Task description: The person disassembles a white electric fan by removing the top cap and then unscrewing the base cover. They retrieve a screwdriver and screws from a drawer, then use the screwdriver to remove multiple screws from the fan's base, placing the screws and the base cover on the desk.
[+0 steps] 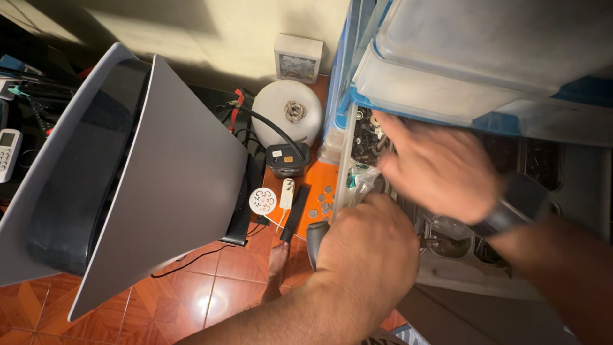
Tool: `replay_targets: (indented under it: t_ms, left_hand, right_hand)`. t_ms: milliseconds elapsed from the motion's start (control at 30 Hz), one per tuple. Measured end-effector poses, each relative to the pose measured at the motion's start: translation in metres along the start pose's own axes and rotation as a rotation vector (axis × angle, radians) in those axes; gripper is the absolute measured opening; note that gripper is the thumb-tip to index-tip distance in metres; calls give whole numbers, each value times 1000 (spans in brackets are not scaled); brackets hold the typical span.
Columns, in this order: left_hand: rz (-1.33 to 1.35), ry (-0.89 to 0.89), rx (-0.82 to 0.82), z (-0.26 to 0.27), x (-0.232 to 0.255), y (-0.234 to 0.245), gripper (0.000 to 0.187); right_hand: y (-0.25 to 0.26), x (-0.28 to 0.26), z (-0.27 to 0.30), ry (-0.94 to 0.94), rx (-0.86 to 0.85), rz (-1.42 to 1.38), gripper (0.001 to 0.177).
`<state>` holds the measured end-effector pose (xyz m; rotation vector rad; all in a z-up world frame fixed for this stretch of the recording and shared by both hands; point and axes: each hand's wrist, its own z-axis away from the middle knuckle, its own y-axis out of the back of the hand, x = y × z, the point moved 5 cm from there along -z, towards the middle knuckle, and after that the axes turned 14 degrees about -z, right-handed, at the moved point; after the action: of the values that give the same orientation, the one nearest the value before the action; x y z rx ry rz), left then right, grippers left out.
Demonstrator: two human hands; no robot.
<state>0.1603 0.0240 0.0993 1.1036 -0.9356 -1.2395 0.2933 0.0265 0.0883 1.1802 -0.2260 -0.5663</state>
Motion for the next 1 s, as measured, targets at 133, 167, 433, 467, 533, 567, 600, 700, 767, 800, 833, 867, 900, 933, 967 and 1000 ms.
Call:
replay_targets:
  t_ms: [133,167,433,467,533,567,600,700,767,800,833,867,900,933,967,1000]
  left_hand:
    - [10,13,28,1,0,-1,25]
    - [23,25,35,2,0,-1,25]
    - [88,0,93,7,1,-5,26]
    - [85,4,94,8,0,-5,27]
    - [100,2,89,8,-1,-3,27]
    - [109,0,86,8,-2,-2,26]
    - [106,1,87,9,-2,-2,27]
    - [79,-15,84,10,-2,0,28]
    - [36,-45,83,11,-3,1,29]
    - [55,-46,75,12,-3,1,28]
    - [74,-47,67,12,-4,1,28]
    - [94,-49,59,12,-4,1,27]
    - [90,-54,54,13,-4,2,27]
    - [86,-59,49,13,-4,2,27]
    - [81,-63,44,12,-4,3,27]
    - [77,-61,52,12,-4,3,27]
  right_hand:
    - [9,-22,-6,241,349,-125,59]
    - [3,-18,-6,130,275,-156,59]
    - [5,-17,9,135,422,-396,38]
    - [3,-18,8,105,431,-371,37]
    - [1,-19,8,47,423,-338,36]
    - [-1,-20,7,18,405,-331,36]
    - [-3,-19,8,-13,389,-323,37]
    - [-4,-21,10,-17,439,-340,39]
    - [-2,-24,7,49,448,-331,50]
    - [-1,-26,6,81,451,-327,57]
    - [0,-27,5,105,461,-306,54]
    - [2,-28,5,129,470,-285,52]
    - [3,-29,5,153,479,-264,49]
    - [2,-27,5,107,450,-262,48]
    - [2,-24,5,61,420,-260,47]
    - [1,-22,5,17,391,-258,46]
